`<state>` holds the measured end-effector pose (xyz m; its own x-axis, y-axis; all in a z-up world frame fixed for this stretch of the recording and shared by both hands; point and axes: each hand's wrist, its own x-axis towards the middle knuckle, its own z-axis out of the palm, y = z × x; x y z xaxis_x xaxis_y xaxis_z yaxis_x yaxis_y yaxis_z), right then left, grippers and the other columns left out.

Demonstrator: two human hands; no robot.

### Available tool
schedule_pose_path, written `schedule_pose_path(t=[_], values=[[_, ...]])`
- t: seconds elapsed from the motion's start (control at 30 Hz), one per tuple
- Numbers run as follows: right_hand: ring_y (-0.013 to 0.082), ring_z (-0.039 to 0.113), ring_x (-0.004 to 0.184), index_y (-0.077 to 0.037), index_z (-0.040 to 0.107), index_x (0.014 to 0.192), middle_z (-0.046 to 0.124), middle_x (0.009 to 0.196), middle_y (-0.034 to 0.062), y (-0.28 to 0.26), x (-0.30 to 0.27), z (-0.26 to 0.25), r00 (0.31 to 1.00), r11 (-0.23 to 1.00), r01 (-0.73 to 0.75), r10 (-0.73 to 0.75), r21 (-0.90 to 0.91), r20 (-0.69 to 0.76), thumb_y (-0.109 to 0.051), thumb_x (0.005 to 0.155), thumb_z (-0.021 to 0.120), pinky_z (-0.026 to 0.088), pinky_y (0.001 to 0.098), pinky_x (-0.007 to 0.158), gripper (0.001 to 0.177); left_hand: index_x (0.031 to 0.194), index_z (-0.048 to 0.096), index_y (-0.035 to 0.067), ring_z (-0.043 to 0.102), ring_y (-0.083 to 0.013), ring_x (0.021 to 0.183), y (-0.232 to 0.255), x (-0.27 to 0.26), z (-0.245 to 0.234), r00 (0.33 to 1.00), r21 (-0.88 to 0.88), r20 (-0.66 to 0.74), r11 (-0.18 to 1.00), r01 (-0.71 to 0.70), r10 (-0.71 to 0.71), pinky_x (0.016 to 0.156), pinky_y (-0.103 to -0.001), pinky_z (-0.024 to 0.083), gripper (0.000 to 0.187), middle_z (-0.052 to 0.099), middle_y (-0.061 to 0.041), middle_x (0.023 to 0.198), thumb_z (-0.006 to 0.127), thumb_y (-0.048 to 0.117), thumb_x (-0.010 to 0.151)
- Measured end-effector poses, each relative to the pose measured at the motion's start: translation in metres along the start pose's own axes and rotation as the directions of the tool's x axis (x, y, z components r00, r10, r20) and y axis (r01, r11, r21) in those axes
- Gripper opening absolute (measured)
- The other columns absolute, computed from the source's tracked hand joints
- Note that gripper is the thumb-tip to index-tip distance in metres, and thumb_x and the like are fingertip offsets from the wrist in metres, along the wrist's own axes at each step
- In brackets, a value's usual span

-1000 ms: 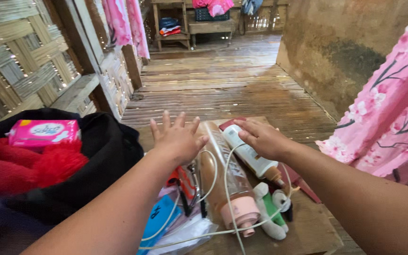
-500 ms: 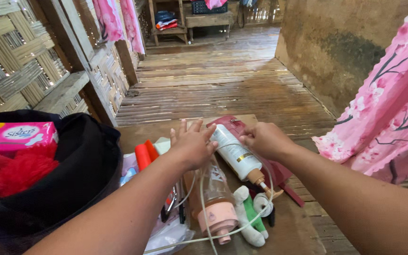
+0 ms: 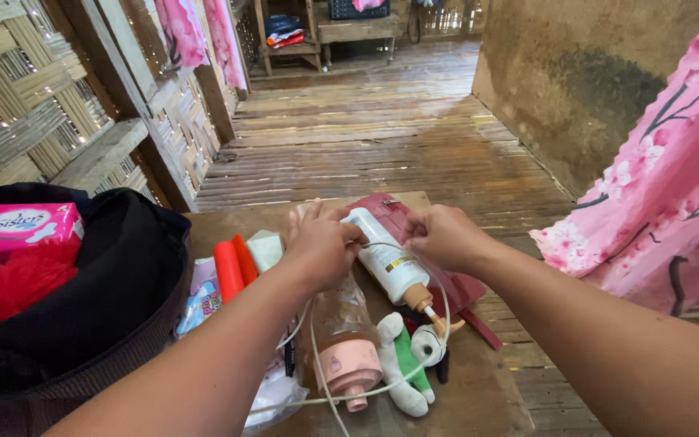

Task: The person packs personal items into a bag on a wooden table. They fold a red hat and place it in the bag, then add a tissue pack, a bottle, a plush toy, a wallet, a hair straightener, and a phone, arranging the contents inside the bag.

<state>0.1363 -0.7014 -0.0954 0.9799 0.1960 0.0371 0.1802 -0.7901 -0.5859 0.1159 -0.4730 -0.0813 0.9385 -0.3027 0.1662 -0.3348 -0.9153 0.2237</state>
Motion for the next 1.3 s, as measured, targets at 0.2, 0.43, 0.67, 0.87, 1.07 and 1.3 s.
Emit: schedule_pose_path(t=[0.2,0.43,0.67,0.87,1.07,1.3], values=[[0.0172,0.075,0.083,-0.014,0.077,0.108,0.080,0.091,0.0068,0.000,0.011,0.005,0.999,0.999,0.034,-0.033,0.041,-0.030,-0.027,0.086,0.075,0.058,0.0346,0.079,0.026,0.097,0.077,0.023,0.032,-0.0395,0.148,-0.015,-0.012,0.002,0.971,-0.089,-0.222,0.990,-0.112,0.089,0.118,-0.073,0.011,0.020,0.060,0.000,0.138,0.061,0.015,0.088],[0.0253,0.072,0.108,-0.010,0.058,0.138,0.076,0.116,0.0164,-0.008,0.026,0.024,0.977,0.996,-0.053,0.038,0.067,0.209,-0.035,0.071,0.090,0.054,0.0389,0.096,0.078,0.099,0.077,0.023,0.038,-0.0412,0.141,-0.047,-0.041,-0.008,0.941,0.021,-0.333,0.998,-0.056,0.060,0.112,-0.075,0.016,0.020,0.062,-0.003,0.131,0.063,0.016,0.087],[0.0281,0.072,0.108,-0.010,0.052,0.145,0.071,0.127,0.0163,-0.014,0.030,0.037,0.976,0.996,-0.075,0.063,0.053,0.208,-0.028,0.067,0.092,0.058,0.0408,0.092,0.089,0.102,0.078,0.021,0.043,-0.0347,0.138,-0.062,-0.065,-0.020,0.903,0.017,-0.372,0.971,0.239,-0.216,0.117,-0.071,0.018,0.021,0.065,-0.003,0.128,0.063,0.019,0.088],[0.0288,0.074,0.106,-0.011,0.057,0.143,0.073,0.124,0.0161,-0.038,0.013,0.017,0.977,0.974,-0.171,0.148,0.150,0.150,-0.019,0.068,0.089,0.059,0.0413,0.090,0.082,0.110,0.076,0.021,0.044,-0.0339,0.136,-0.070,-0.087,-0.026,0.874,0.038,-0.212,0.890,0.454,-0.437,0.121,-0.067,0.018,0.025,0.064,-0.008,0.130,0.061,0.020,0.090],[0.0275,0.070,0.116,-0.016,0.061,0.140,0.072,0.128,0.0132,-0.061,0.006,-0.008,0.994,0.997,-0.052,0.046,0.055,0.101,-0.023,0.067,0.088,0.052,0.0394,0.100,0.078,0.125,0.069,0.024,0.040,-0.0352,0.138,-0.066,-0.078,-0.020,0.910,0.048,-0.208,0.926,0.375,-0.358,0.117,-0.069,0.018,0.038,0.060,-0.006,0.136,0.064,0.028,0.088],[0.0322,0.068,0.116,-0.018,0.057,0.143,0.071,0.126,0.0174,-0.082,0.006,-0.022,0.993,0.990,0.120,-0.120,-0.067,0.010,-0.032,0.063,0.086,0.051,0.0392,0.101,0.086,0.149,0.046,0.029,0.027,-0.0393,0.148,-0.048,-0.062,-0.033,0.947,0.020,-0.166,0.960,0.281,-0.274,0.120,-0.065,0.017,0.063,0.047,-0.009,0.150,0.067,0.044,0.091]])
